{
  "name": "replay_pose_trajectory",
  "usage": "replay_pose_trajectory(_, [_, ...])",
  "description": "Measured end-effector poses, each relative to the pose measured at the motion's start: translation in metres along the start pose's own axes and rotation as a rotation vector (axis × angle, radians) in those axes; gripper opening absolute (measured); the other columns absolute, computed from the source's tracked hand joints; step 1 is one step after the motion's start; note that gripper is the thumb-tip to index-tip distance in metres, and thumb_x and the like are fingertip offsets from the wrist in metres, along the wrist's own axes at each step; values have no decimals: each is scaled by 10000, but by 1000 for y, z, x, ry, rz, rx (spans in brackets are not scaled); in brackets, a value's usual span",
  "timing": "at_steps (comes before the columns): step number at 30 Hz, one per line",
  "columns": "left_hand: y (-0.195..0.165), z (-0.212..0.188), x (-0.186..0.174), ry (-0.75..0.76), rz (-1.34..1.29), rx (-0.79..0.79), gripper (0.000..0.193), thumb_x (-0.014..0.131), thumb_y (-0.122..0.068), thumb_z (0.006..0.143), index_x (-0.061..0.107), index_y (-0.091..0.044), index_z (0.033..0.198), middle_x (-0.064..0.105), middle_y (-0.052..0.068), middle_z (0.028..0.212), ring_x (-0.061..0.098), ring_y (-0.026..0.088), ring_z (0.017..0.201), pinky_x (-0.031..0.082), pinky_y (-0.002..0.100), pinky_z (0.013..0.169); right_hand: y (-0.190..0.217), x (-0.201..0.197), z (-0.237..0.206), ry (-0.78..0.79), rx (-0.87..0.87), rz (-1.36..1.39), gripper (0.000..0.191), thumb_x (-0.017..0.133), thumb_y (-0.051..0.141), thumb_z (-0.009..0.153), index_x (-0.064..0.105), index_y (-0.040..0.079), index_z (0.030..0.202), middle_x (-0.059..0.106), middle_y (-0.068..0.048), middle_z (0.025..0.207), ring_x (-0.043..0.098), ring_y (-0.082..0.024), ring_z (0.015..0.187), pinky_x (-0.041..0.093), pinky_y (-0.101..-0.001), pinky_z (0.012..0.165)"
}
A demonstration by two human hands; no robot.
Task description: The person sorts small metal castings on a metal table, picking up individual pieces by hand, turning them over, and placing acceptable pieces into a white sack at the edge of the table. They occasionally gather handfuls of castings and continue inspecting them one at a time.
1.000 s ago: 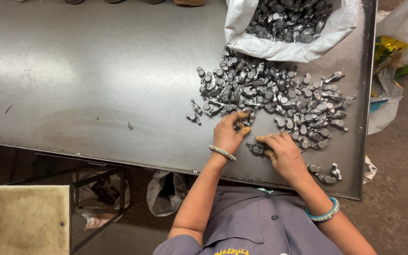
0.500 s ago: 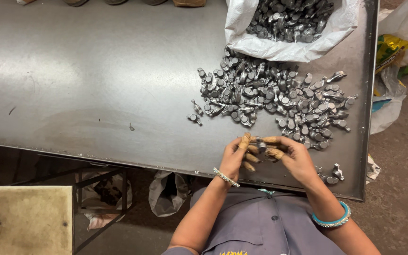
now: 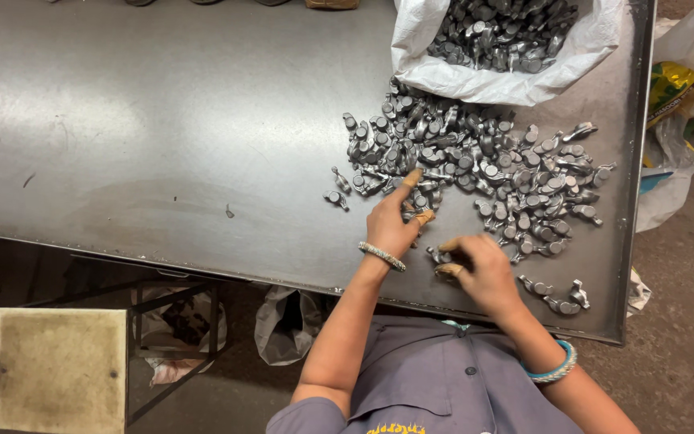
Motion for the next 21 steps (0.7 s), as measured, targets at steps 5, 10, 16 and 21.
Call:
replay_pose_trajectory(5, [3,9,3,133,55,-20,699,853,-262,751,596,-266,1401,758,109,1030,713,324,958,547,433,841,-65,-1,-13,126,496,1219,354,800,93,837,634,19,1141,714,-87,1015,679,-156,843,565,-267,686])
replay_pose_trajectory(10, [9,4,7,204,25,-22,559,846,-316,787,653,-241,1306,771,73,1068,722,313,938,555,426,825,-97,-2,-24,222,636,1771,475,767,206,877,626,-14,1274,711,-116,988,638,-149,761,521,-238,605])
replay_pose_trajectory(16, [6,-29,15,226,-131,1,532,840,-320,781,700,-182,1275,781,74,1024,723,268,848,562,382,749,-99,-4,-27,213,692,1806,474,743,193,927,626,-59,1311,699,-104,930,588,-117,701,480,-222,556])
replay_pose_trajectory(21, [11,-61,33,180,-873,-398,439,779,-285,894,709,-42,1253,712,98,894,632,173,646,470,304,503,-70,-14,-20,122,733,1485,398,676,209,942,668,-43,1249,714,-103,885,613,-128,680,504,-232,592])
Point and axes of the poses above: each hand's wrist, its own z-axis towards the middle knuckle, its own x-axis out of the palm, y = z × x, the point moved 1 cm from there along z, towards the middle knuckle
